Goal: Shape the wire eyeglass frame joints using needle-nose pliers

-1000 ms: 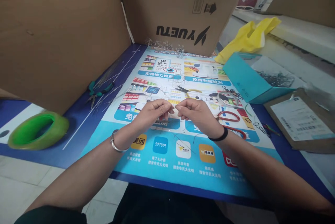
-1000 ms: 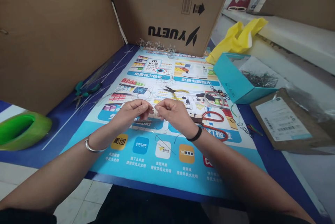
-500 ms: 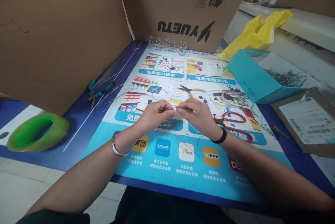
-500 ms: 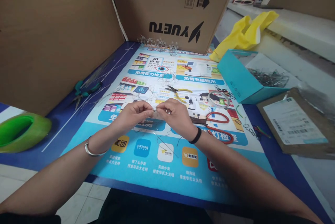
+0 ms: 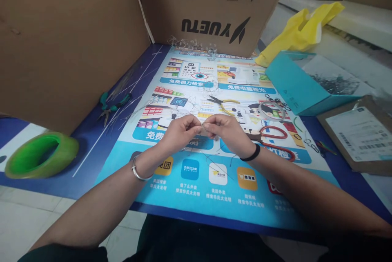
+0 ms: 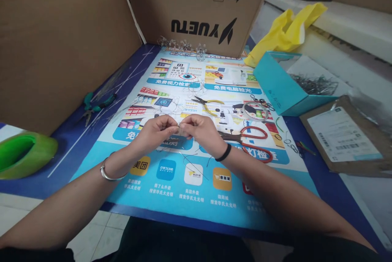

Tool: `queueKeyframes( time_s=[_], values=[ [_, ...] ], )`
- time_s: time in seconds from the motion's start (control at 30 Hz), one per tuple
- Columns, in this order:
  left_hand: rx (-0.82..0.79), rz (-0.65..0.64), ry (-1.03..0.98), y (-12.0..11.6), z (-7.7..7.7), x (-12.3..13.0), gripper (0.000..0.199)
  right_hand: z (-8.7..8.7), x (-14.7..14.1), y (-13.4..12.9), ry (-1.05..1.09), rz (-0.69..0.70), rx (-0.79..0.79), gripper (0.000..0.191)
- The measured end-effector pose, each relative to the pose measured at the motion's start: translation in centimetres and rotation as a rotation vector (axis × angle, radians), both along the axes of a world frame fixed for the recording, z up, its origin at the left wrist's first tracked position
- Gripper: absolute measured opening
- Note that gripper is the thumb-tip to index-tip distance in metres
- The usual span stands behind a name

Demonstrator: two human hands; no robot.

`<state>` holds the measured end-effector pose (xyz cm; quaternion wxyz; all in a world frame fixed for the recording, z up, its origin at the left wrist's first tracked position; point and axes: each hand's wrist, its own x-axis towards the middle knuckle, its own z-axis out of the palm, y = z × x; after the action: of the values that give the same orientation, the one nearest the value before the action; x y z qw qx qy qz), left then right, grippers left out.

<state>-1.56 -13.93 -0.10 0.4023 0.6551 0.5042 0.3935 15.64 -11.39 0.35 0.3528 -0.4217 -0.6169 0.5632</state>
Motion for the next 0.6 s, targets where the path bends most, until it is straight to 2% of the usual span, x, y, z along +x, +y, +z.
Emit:
queueKeyframes(
  time_s=[0.13, 0.33, 0.5, 0.6],
  values=[
    [-0.023, 0.005, -0.032, 0.08, -0.08, 0.05, 0.007, -0.07, -0.21, -0.03, 0.066, 0.002, -0.067, 0.02],
    [-0.081, 0.004, -0.093, -0.01, -0.03, 0.39, 0.01, -0.33, -0.17, 0.01, 0.046, 0.012, -0.069, 0.021],
    [-0.111, 0.012, -0.079, 0.01, 0.35, 0.16, 0.01, -0.44, -0.12, -0.01, 0.022, 0.025, -0.03, 0.022],
    [-0.14, -0.047, -0.036, 0.32, 0.56, -0.41, 0.011, -0.25, -0.08, 0.02, -0.018, 0.026, 0.021, 0.022]
  ],
)
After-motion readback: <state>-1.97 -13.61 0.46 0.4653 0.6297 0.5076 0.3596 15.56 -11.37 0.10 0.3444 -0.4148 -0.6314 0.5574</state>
